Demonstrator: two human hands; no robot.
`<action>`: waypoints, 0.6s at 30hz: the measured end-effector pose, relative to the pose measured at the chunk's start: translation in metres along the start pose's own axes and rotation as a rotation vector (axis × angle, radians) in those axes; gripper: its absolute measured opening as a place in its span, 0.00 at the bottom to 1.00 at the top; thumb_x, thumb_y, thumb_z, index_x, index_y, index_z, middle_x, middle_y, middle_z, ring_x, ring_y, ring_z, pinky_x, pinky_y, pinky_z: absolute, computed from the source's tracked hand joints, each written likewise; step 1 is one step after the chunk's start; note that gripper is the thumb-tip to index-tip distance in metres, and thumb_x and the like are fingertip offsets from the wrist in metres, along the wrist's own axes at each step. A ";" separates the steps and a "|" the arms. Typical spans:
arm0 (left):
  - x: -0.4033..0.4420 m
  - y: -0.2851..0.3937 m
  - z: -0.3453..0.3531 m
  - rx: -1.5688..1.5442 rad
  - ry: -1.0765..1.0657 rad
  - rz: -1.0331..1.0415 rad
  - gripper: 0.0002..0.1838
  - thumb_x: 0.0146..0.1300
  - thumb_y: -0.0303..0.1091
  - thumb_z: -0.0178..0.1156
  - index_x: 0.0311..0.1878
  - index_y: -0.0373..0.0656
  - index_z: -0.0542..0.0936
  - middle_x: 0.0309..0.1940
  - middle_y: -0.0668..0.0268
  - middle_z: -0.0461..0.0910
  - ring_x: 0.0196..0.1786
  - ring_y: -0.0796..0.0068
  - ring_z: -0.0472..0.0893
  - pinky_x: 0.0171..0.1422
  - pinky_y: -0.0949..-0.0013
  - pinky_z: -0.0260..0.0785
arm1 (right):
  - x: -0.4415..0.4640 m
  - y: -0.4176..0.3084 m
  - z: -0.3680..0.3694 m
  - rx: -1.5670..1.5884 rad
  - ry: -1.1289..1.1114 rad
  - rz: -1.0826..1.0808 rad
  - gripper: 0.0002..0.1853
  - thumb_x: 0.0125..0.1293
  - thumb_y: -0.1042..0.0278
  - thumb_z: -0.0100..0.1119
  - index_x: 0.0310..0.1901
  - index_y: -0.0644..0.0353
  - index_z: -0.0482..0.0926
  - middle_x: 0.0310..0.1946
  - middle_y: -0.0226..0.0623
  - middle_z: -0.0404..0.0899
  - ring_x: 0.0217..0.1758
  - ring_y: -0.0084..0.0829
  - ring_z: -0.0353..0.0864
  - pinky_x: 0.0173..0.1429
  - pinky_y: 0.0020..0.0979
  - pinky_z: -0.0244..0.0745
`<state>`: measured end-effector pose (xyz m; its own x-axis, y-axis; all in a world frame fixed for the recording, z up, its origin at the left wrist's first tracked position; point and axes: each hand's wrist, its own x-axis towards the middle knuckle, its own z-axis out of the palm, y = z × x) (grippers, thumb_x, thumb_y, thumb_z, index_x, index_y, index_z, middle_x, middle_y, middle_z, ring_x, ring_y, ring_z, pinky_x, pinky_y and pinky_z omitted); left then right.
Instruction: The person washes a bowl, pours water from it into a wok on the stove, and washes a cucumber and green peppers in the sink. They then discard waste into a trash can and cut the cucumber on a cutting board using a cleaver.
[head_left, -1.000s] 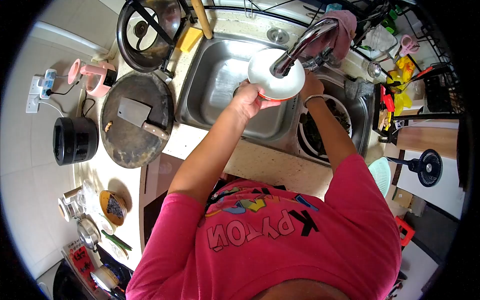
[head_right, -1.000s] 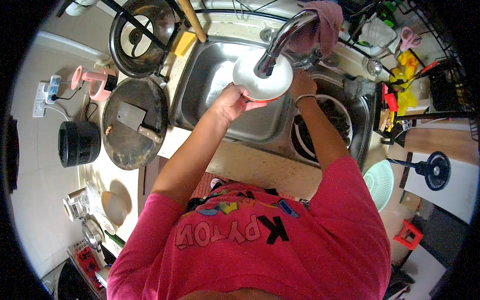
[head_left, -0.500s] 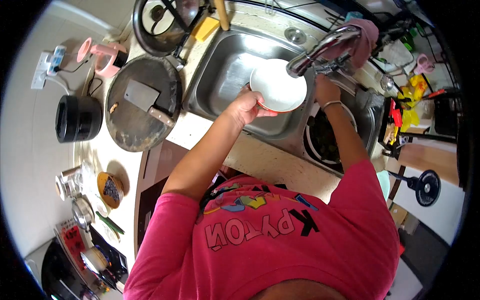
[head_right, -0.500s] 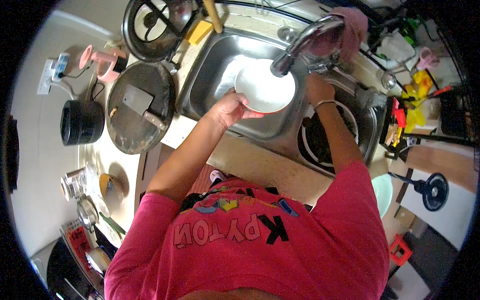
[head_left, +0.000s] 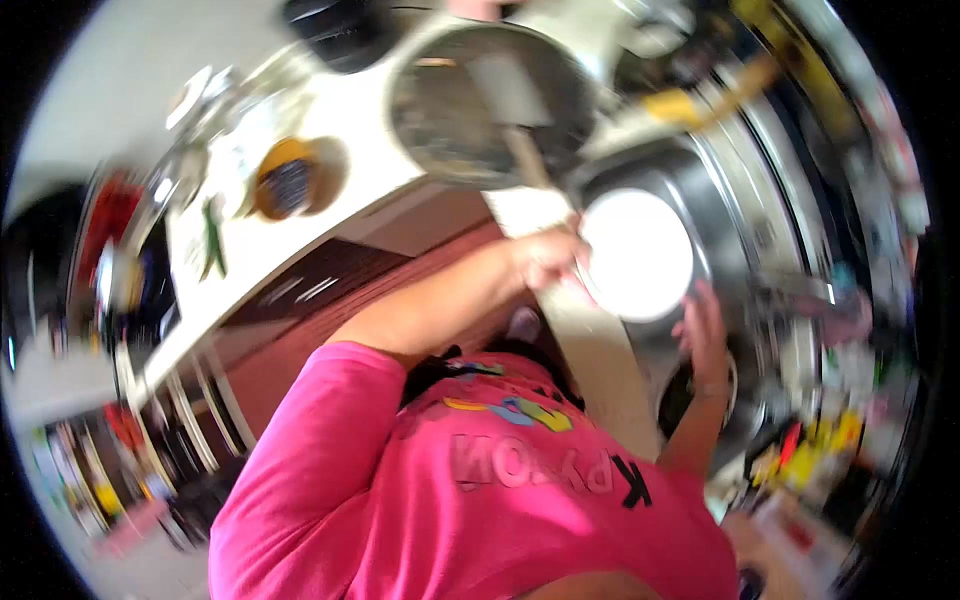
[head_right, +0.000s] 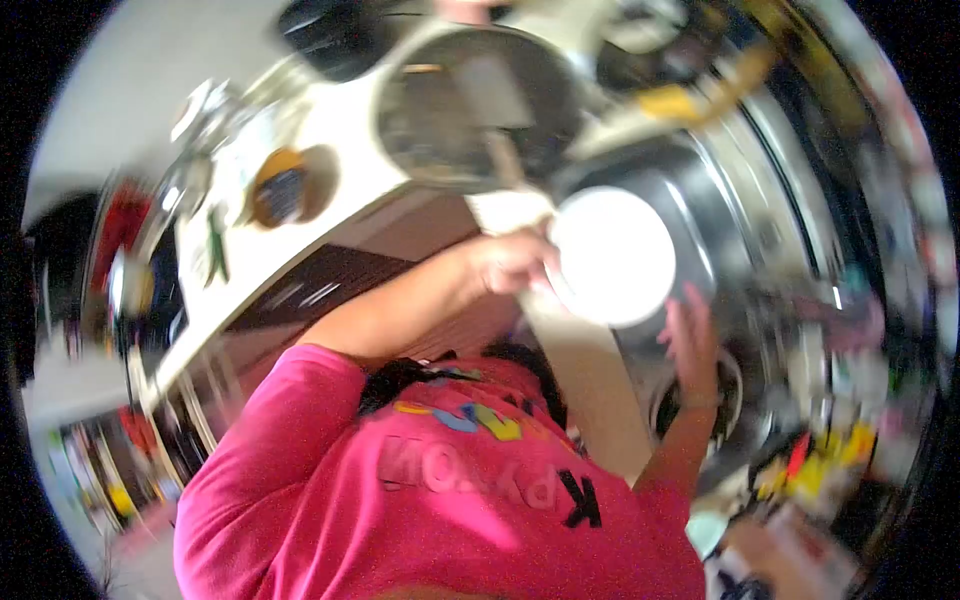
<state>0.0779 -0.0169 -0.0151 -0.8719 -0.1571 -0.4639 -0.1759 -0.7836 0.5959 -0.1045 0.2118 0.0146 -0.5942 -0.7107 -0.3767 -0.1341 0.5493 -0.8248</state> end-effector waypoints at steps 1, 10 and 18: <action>-0.029 -0.002 -0.010 -0.023 0.078 0.031 0.42 0.43 0.15 0.54 0.65 0.40 0.50 0.56 0.47 0.67 0.51 0.46 0.76 0.43 0.43 0.78 | -0.009 -0.029 0.033 0.213 -0.183 0.041 0.30 0.69 0.53 0.44 0.67 0.61 0.55 0.41 0.39 0.76 0.31 0.21 0.72 0.31 0.23 0.67; -0.366 -0.042 -0.101 0.160 0.416 0.374 0.43 0.58 0.33 0.57 0.68 0.38 0.40 0.61 0.49 0.59 0.62 0.55 0.68 0.49 0.53 0.76 | -0.078 -0.147 0.297 0.390 -0.802 -0.084 0.22 0.56 0.72 0.47 0.55 0.66 0.65 0.39 0.40 0.77 0.29 0.27 0.77 0.21 0.24 0.69; -0.642 -0.196 -0.188 -0.229 1.053 0.772 0.30 0.68 0.51 0.48 0.67 0.43 0.59 0.59 0.59 0.66 0.60 0.69 0.69 0.56 0.64 0.68 | -0.184 -0.273 0.553 0.178 -1.383 -0.101 0.18 0.55 0.72 0.47 0.46 0.74 0.69 0.28 0.42 0.78 0.17 0.27 0.75 0.16 0.23 0.69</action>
<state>0.7585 0.1243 0.0427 0.0743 -0.9117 -0.4040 0.3731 -0.3503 0.8591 0.4803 -0.0502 0.0758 0.6803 -0.6528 -0.3332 0.0342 0.4823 -0.8753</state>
